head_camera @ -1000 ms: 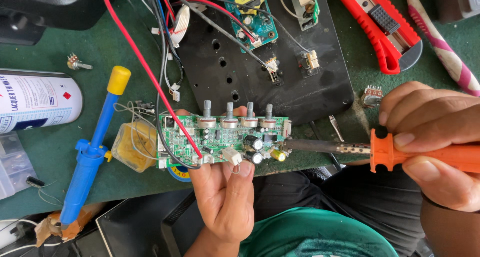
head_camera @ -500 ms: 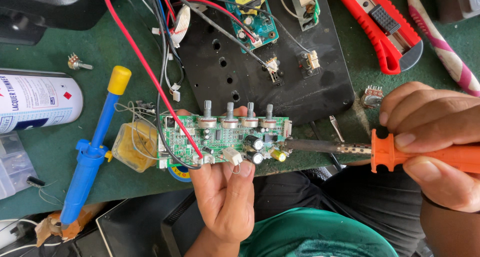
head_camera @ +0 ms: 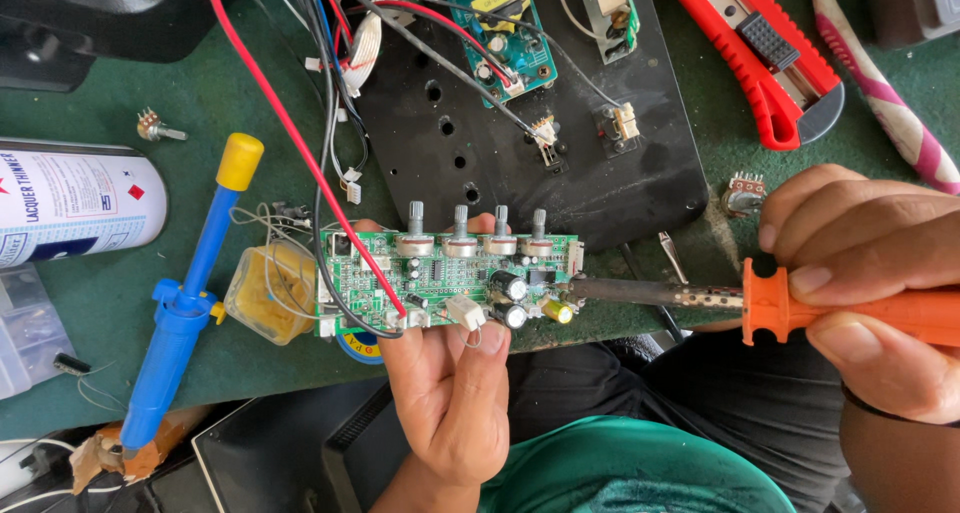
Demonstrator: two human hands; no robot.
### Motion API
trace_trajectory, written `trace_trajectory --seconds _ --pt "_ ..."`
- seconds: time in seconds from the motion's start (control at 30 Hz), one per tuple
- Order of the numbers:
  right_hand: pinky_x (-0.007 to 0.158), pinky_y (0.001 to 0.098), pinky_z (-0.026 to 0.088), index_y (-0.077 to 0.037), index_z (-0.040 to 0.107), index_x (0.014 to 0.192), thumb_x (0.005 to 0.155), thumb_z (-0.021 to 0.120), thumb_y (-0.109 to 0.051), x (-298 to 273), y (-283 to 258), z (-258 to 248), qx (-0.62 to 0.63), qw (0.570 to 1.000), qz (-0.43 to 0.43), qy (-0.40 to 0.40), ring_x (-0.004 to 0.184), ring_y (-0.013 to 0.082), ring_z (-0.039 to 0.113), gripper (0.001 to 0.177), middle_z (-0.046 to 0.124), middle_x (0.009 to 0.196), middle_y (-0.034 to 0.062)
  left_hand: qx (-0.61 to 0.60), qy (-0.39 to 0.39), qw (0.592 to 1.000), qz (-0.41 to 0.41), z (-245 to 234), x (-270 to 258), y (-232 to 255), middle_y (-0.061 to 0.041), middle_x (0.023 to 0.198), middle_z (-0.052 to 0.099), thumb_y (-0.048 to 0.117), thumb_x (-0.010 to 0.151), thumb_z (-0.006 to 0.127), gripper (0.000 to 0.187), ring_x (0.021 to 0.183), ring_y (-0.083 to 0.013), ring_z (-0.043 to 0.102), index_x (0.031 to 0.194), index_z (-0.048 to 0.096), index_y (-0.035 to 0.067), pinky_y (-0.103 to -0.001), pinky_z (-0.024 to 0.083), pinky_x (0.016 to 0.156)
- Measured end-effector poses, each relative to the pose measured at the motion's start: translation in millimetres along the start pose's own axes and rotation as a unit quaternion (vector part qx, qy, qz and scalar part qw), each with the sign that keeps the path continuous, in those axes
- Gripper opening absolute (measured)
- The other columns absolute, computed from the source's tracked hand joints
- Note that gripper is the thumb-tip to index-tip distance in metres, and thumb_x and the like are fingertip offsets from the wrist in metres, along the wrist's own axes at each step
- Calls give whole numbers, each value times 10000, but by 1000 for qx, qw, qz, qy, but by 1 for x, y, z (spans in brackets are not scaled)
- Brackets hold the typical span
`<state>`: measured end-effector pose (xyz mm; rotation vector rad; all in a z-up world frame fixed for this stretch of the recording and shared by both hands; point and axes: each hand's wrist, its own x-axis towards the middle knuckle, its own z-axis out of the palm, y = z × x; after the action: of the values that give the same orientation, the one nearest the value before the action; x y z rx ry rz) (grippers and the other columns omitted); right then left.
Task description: The person holds a green circuit board with multiple potentiometers and uses a soldering iron to work on the components. They also use a blue desoldering pump to remove solder and a toothbrush to clean the board surface.
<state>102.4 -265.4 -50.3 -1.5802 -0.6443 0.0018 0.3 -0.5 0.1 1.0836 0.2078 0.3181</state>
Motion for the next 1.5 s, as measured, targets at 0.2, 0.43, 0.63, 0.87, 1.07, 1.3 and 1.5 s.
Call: trace_trajectory --seconds 0.2,0.43,0.63,0.87,1.07,1.3,1.5 --pt "899 373 646 -165 628 943 826 605 -350 1 -1 3 -4 1000 -2 15 698 183 670 220 653 792 -3 9 -1 1000 -1 0 0 0 -369 1665 338 34 1037 512 925 1607 -491 339 1716 -106 145 -692 319 1351" --pt "943 391 611 -175 600 976 861 577 -377 -4 -10 14 3 998 26 60 744 195 637 233 622 814 5 -2 -2 1000 0 0 0 0 -366 1676 317 25 1038 506 914 1617 -497 321 1717 -95 142 -700 299 1359" --pt "914 377 631 -176 614 958 827 593 -356 -1 -4 6 5 1000 1 30 722 186 664 223 654 804 -1 4 -6 1000 2 1 1 1 -360 1688 303 28 1043 506 905 1624 -493 315 1717 -88 134 -698 290 1363" --pt "904 378 636 -160 623 955 844 601 -355 0 1 5 3 1000 -13 24 704 189 666 225 652 804 7 12 -14 1000 7 2 1 2 -360 1710 263 25 1052 491 890 1639 -498 289 1711 -99 123 -701 263 1378" --pt "903 373 644 -173 633 964 837 606 -357 1 0 4 1 1000 -9 17 704 180 679 225 663 802 -8 3 -12 1000 1 1 1 2 -364 1705 274 37 1057 504 900 1644 -505 281 1713 -105 134 -701 266 1372" --pt "898 373 658 -170 638 961 821 615 -345 1 1 3 3 1000 -18 8 714 184 691 225 675 814 -9 13 -15 1000 9 2 2 2 -360 1712 252 25 1046 488 894 1634 -494 288 1709 -104 115 -697 258 1380" --pt "890 364 636 -177 637 958 829 613 -379 1 -1 4 1 1000 -1 24 737 184 680 241 666 802 -7 7 -6 1000 4 2 1 1 -370 1697 277 28 1039 502 909 1630 -510 296 1711 -103 119 -697 272 1368"
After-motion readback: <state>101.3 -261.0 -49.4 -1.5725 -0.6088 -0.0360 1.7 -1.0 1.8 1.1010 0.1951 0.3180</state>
